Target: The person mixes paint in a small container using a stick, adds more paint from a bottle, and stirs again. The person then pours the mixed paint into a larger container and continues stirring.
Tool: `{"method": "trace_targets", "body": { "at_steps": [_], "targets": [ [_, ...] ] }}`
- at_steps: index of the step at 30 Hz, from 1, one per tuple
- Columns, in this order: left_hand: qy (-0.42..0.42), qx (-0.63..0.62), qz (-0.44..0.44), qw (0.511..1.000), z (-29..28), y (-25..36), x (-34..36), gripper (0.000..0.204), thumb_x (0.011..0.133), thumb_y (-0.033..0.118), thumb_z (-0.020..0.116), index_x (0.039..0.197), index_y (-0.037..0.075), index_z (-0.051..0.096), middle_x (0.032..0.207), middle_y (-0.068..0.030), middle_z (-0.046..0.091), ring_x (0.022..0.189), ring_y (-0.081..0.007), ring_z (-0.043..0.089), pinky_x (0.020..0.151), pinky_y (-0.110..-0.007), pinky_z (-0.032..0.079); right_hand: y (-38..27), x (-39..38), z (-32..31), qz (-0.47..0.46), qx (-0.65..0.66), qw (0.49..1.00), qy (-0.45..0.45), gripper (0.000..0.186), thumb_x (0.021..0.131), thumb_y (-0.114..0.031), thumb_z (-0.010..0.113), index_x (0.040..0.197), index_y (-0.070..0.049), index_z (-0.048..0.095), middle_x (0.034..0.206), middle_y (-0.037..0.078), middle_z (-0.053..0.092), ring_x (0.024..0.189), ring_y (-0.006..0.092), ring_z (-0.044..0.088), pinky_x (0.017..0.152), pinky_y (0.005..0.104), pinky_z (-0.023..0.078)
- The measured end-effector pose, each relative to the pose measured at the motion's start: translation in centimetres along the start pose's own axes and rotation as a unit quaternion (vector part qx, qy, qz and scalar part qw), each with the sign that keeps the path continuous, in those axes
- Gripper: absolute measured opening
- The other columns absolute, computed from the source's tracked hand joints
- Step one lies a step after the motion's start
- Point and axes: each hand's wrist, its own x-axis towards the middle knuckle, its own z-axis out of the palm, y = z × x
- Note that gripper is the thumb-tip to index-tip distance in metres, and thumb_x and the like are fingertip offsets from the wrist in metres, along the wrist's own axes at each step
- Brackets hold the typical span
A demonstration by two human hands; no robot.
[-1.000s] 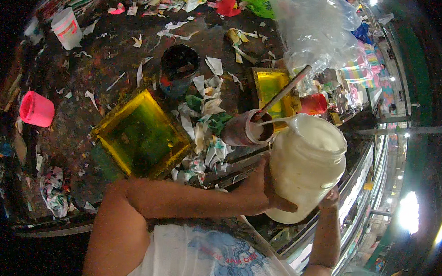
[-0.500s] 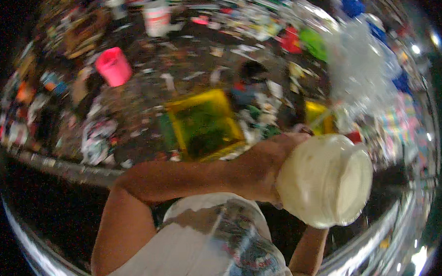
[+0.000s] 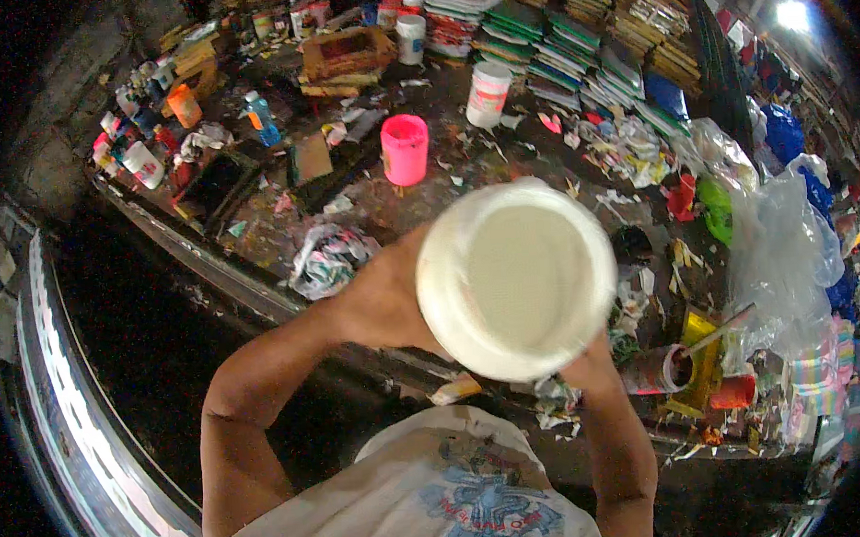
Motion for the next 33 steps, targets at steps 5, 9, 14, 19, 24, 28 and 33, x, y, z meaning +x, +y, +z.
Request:
{"method": "trace_targets", "body": {
  "at_steps": [5, 9, 14, 19, 24, 28, 33],
  "targets": [
    [0.046, 0.038, 0.061, 0.996, -9.8, -4.1, -0.4, 0.128, 0.062, 0.016, 0.109, 0.167, 0.000, 0.037, 0.163, -0.0138, 0.056, 0.153, -0.0255, 0.051, 0.130, -0.044, 0.040, 3.9, 11.5, 4.8, 0.044, -0.067, 0.996, -0.031, 0.141, 0.068, -0.011, 0.105, 0.179, -0.011, 0.017, 0.179, 0.012, 0.034, 0.165, 0.0270, 0.033, 0.134, 0.0477, 0.033],
    [0.100, -0.015, -0.007, 0.995, -13.9, -11.0, 0.2, 0.131, 0.061, 0.017, 0.109, 0.169, 0.004, 0.037, 0.161, -0.0121, 0.057, 0.152, -0.0253, 0.050, 0.130, -0.044, 0.039, 6.2, 16.2, 5.8, 0.038, -0.233, 0.969, -0.071, 0.137, 0.071, -0.006, 0.102, 0.179, -0.010, 0.018, 0.179, 0.012, 0.035, 0.165, 0.0270, 0.035, 0.136, 0.0467, 0.030],
    [0.139, 0.150, 0.004, 0.979, -15.2, -12.4, -0.1, 0.134, 0.061, 0.016, 0.108, 0.171, 0.002, 0.033, 0.163, -0.0132, 0.056, 0.153, -0.0252, 0.050, 0.130, -0.043, 0.036, 9.0, 17.1, 6.8, 0.115, -0.144, 0.983, -0.003, 0.122, 0.085, 0.002, 0.091, 0.180, -0.015, 0.015, 0.172, 0.014, 0.044, 0.154, 0.0295, 0.050, 0.125, 0.0455, 0.047],
    [0.117, 0.202, 0.023, 0.972, -15.2, -14.4, 0.3, 0.137, 0.067, 0.016, 0.107, 0.175, 0.000, 0.023, 0.170, -0.0165, 0.047, 0.159, -0.0284, 0.042, 0.134, -0.044, 0.030, 6.9, 13.3, 6.0, 0.094, -0.300, 0.949, 0.008, 0.106, 0.091, -0.006, 0.088, 0.177, -0.012, 0.025, 0.170, 0.017, 0.047, 0.150, 0.0337, 0.054, 0.119, 0.0472, 0.053],
    [0.299, 0.417, 0.207, 0.833, -10.8, -14.6, -5.0, 0.086, 0.099, 0.023, 0.080, 0.164, -0.011, 0.035, 0.164, -0.0279, 0.045, 0.151, -0.0429, 0.047, 0.127, -0.056, 0.036, 3.4, 3.6, 6.4, -0.035, -0.472, 0.881, 0.010, 0.076, 0.097, -0.014, 0.082, 0.165, -0.011, 0.049, 0.155, 0.022, 0.062, 0.143, 0.0420, 0.060, 0.117, 0.0490, 0.055],
    [0.156, 0.481, 0.295, 0.811, -2.5, -12.6, -4.9, 0.084, 0.090, 0.009, 0.075, 0.159, -0.013, 0.034, 0.157, -0.0385, 0.048, 0.141, -0.0535, 0.055, 0.122, -0.061, 0.042, 3.5, -5.1, 5.7, 0.001, -0.394, 0.906, 0.156, 0.062, 0.093, -0.005, 0.086, 0.152, -0.013, 0.068, 0.138, 0.020, 0.072, 0.124, 0.0397, 0.072, 0.101, 0.0473, 0.062],
    [-0.089, 0.146, 0.245, 0.954, 10.4, -12.3, -2.8, 0.087, 0.093, 0.015, 0.077, 0.164, -0.007, 0.032, 0.162, -0.0357, 0.048, 0.152, -0.0510, 0.048, 0.128, -0.058, 0.039, 1.5, -11.8, 5.8, -0.046, -0.433, 0.867, 0.243, 0.055, 0.091, 0.000, 0.086, 0.144, -0.007, 0.072, 0.127, 0.021, 0.075, 0.110, 0.0385, 0.077, 0.089, 0.0448, 0.064]
  ]
}}
